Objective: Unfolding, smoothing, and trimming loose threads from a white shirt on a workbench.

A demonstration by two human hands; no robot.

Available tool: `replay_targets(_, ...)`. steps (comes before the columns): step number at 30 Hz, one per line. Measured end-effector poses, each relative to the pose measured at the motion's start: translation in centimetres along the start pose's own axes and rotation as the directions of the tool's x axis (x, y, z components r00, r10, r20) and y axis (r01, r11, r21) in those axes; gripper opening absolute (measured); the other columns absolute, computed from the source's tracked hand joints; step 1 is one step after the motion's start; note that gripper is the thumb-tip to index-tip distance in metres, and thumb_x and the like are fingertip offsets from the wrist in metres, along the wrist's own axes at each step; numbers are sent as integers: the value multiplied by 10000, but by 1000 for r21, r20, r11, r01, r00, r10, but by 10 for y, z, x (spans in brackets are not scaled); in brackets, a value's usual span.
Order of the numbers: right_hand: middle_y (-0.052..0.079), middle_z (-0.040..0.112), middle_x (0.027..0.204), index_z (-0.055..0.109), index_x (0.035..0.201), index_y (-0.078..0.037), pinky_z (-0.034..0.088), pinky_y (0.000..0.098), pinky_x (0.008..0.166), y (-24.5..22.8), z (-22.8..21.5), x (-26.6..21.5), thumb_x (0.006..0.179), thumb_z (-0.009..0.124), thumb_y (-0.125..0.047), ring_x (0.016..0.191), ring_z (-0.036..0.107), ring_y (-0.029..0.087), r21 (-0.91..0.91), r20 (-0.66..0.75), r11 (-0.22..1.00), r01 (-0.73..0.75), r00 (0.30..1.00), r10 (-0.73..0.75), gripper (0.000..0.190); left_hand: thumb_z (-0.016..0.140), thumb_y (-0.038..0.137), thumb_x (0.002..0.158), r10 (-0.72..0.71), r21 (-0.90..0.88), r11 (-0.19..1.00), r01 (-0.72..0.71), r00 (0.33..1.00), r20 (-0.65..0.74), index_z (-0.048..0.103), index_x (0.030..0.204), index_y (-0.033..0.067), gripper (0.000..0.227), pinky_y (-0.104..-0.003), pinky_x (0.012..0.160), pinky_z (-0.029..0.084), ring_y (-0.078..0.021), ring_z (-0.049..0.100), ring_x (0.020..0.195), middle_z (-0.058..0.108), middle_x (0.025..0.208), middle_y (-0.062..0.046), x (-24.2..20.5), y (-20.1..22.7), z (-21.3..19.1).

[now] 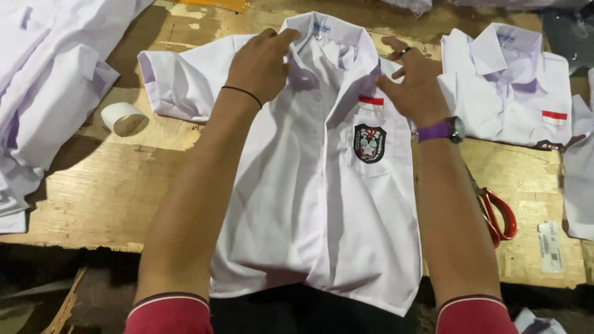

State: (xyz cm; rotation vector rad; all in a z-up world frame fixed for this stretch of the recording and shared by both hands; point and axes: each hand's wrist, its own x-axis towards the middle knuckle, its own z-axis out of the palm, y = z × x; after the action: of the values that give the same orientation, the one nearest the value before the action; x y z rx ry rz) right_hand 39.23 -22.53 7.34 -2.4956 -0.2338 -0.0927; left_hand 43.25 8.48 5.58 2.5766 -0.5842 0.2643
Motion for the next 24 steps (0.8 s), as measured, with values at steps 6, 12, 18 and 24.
replay_targets(6,73,654,1112,725,1232,-114,495,371,698,-15,41,25,1007,729,-109,948,624,222,52,-284,946,321,913,-294,226,814,209,889,142,69,990,-126,927,-347,714,984,162,146,-444,630,506,-310,520,886,558,1018,-59,33,3,41)
replay_targets(12,166,637,1210,716,1132,-38,403,512,1115,-21,74,36,991,667,14,1136,596,349,-88,-266,835,544,795,-546,158,795,170,845,118,47,993,-108,912,-393,677,1035,202,227,-499,754,434,-357,480,1012,532,1153,-62,29,4,64)
replay_targets(18,102,622,1177,749,1114,-51,439,444,972,-18,69,38,971,646,23,1050,542,332,-200,-247,860,469,826,-507,191,816,130,842,107,40,994,-99,939,-328,650,1158,161,358,-488,797,449,-361,469,1074,531,1229,-76,28,9,59)
replay_targets(24,113,537,1139,644,1117,-38,454,428,970,-31,59,46,969,596,51,1082,531,309,77,-133,902,426,901,-414,180,755,307,943,95,102,993,-62,930,-356,707,1086,192,190,-484,766,435,-367,477,1032,570,1226,-50,29,5,61)
